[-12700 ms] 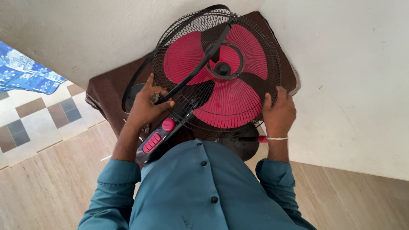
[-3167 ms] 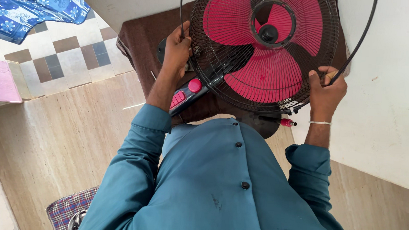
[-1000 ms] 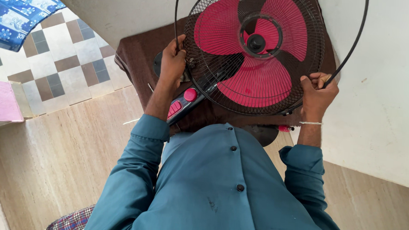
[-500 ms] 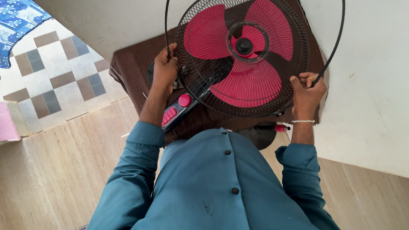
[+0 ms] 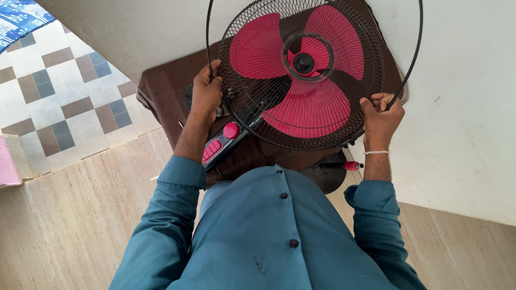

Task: The person assembles a red electric fan by attaching the fan blades, securing the front grill, and fitting the outer ring. The person uses a screwdriver to tighten components and ensures the fan is properly assembled.

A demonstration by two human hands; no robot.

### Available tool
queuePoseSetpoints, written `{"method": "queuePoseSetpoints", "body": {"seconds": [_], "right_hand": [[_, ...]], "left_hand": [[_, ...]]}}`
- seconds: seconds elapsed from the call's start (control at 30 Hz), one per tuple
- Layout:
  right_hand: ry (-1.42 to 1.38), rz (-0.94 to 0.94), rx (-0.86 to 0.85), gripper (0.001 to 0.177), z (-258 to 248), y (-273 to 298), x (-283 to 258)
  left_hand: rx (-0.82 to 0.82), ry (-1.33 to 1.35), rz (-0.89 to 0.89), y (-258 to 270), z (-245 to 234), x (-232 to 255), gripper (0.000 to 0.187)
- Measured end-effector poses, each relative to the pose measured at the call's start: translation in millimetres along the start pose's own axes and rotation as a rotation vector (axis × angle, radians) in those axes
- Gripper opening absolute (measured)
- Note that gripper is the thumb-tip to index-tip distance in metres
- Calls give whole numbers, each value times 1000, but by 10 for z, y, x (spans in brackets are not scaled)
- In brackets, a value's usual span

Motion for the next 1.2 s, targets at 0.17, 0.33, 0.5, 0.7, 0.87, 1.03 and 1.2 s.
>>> {"method": "queuePoseSetpoints", "body": {"seconds": [0.17,0.33,0.5,0.7,0.87,1.03,1.2], "right_hand": [[-38,-1,-1,44,0,2,23],[5,-11,3,45,-7,-14,3],[28,-15,4,46,-12,-35,5],[-5,-22,-26,44,32,-68,47],[-11,-29,-26,42,57,-62,61],[-35,2,-16,40,-2,-22,60],[-36,17,5,39,-4,25,42]], "left_hand": [[-14,24,-12,23,15,18,46],[-7,26,-27,29,19,29,46],[-3,11,-5,6,12,19,47],[-1,38,-6,-14,-7,11,48],[10,14,16,-15,-17,71,50],[26,-22,17,20,-11,99,49],[32,-24,3,33,-25,156,47]]}}
Point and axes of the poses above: each hand's wrist, its own y-axis away from the middle knuckle, its own z-axis out of the palm, x = y × z, the point moved 8 cm from there along -y, towards the middle knuckle, and after that the axes turned 8 degrees about -x, right-handed, at the moved point
